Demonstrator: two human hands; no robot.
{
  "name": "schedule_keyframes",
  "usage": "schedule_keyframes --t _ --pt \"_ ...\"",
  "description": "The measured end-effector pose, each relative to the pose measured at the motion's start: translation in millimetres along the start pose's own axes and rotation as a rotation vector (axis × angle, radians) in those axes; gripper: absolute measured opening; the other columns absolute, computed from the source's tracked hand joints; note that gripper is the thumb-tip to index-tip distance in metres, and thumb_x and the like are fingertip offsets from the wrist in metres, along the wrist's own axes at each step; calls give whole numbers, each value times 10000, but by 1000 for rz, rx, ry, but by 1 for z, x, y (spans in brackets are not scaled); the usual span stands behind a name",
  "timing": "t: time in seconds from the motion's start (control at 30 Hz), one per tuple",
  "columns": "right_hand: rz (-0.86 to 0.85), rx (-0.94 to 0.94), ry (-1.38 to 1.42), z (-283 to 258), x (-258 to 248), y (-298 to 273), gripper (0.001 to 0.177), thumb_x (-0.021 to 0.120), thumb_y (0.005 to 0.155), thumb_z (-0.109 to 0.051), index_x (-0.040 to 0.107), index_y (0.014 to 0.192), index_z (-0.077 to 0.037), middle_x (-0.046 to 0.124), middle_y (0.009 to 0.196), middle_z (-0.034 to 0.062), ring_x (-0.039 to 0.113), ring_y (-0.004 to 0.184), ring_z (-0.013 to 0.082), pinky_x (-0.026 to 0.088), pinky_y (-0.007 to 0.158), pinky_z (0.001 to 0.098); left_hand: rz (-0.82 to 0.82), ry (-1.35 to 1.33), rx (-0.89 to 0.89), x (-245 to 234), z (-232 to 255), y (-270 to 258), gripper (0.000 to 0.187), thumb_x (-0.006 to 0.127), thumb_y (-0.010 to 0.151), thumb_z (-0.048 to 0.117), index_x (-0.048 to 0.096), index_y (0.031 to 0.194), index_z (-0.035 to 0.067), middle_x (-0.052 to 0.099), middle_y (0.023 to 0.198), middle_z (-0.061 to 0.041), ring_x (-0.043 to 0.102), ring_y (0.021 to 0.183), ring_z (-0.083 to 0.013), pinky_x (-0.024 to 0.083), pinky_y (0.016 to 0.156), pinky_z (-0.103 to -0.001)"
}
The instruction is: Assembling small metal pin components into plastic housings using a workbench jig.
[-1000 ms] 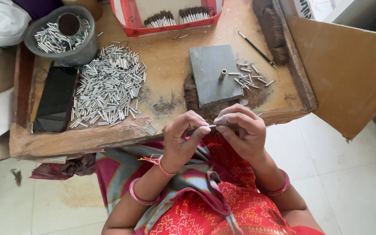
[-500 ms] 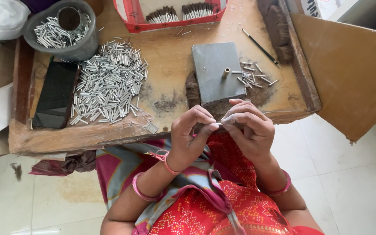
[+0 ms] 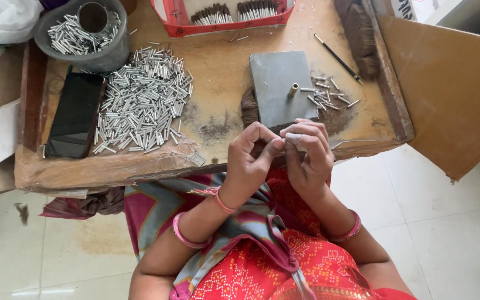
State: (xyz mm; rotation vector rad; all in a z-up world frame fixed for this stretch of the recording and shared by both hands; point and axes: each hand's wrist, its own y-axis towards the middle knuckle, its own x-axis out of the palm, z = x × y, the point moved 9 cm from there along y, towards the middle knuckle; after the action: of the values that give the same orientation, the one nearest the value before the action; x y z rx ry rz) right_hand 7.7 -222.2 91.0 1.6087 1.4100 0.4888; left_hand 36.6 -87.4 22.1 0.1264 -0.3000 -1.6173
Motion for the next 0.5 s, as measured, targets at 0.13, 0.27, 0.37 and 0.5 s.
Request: schedule_keyframes --t 0.13,0.27,0.37,0.5 --pt "-33 -21 -151 23 -6 9 132 684 960 40 606 1051 -17 681 1111 138 619 1086 297 495 1022 430 32 638 236 -18 39 25 398 707 976 306 597 1215 7 618 1166 -144 570 1083 -266 450 957 -407" --pt "40 45 -264 42 -20 14 151 701 1021 -9 594 1128 -6 666 1183 144 596 1121 296 475 1011 420 22 1233 446 -12 21 29 951 543 879 683 410 1478 -45 425 1541 -216 376 1427 -393 217 1181 -549" --pt "54 65 -255 46 -20 16 164 708 1039 -25 596 1156 -2 660 1198 144 599 1126 287 487 995 408 -25 1288 364 -14 -2 36 1029 414 894 779 404 1504 -50 400 1585 -230 348 1469 -397 171 1205 -557" --pt "0 68 -184 52 -6 13 87 689 1019 4 637 1088 -8 682 1136 130 655 1067 264 543 896 369 -12 783 154 -32 -5 52 921 286 1001 758 544 1439 -9 495 1558 -223 430 1480 -358 271 1251 -465"
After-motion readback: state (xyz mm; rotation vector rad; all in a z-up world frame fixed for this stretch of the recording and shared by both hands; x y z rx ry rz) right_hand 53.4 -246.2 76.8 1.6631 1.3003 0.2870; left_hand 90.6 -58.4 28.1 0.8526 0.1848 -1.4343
